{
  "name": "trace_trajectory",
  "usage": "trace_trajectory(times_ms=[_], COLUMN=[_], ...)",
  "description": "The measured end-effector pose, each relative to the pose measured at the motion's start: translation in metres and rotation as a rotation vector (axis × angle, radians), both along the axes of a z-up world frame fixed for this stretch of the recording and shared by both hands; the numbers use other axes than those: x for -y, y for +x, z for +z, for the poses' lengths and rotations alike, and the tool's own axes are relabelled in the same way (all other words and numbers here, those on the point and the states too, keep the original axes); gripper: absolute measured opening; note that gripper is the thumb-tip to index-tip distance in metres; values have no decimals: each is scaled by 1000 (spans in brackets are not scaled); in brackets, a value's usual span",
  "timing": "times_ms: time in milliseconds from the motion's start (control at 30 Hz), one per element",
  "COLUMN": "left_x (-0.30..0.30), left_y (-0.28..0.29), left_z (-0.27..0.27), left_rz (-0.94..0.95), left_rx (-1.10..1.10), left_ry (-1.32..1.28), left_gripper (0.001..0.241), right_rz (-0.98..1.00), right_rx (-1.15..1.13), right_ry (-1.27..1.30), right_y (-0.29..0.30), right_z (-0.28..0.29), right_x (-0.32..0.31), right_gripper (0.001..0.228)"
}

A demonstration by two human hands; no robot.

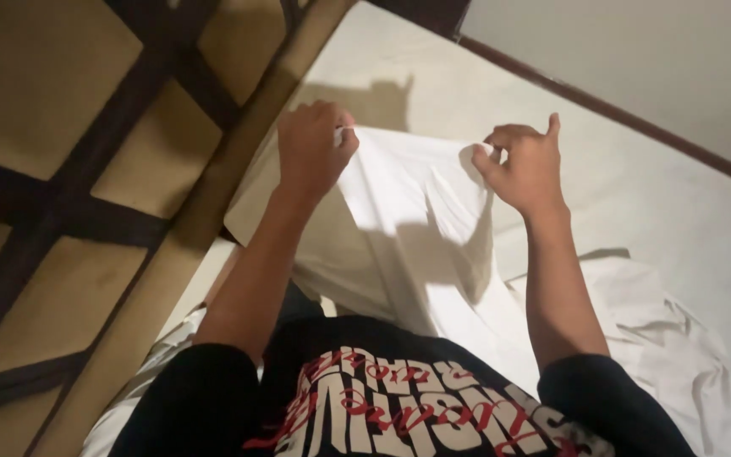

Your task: The person spreads a white fitted sheet over a mattress, tucking the corners and smoothing the fabric by hand. They move around the bed to adjust the sheet on all sides, ensuring it is properly fitted and wrinkle-free.

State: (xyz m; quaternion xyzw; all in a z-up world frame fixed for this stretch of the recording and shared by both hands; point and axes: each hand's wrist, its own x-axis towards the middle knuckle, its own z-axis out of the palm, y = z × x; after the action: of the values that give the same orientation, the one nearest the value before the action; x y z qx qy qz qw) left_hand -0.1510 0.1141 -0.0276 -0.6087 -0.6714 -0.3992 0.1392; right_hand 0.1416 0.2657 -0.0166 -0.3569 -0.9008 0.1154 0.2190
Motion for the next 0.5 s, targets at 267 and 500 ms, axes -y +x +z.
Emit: trace_trajectory(times_ms=[267,500], left_x=[-17,-48], left_y=[-3,-13], left_z=[16,29], left_rz=[-37,-248], left_rx=[-20,-4], left_ry=[68,218], left_gripper=[16,16], right_rz=[-87,-174], right_rx=[-118,-207], right_ry=[-29,109], right_y=[0,-7], right_z=[28,34], right_x=[4,-10], right_gripper=[21,27])
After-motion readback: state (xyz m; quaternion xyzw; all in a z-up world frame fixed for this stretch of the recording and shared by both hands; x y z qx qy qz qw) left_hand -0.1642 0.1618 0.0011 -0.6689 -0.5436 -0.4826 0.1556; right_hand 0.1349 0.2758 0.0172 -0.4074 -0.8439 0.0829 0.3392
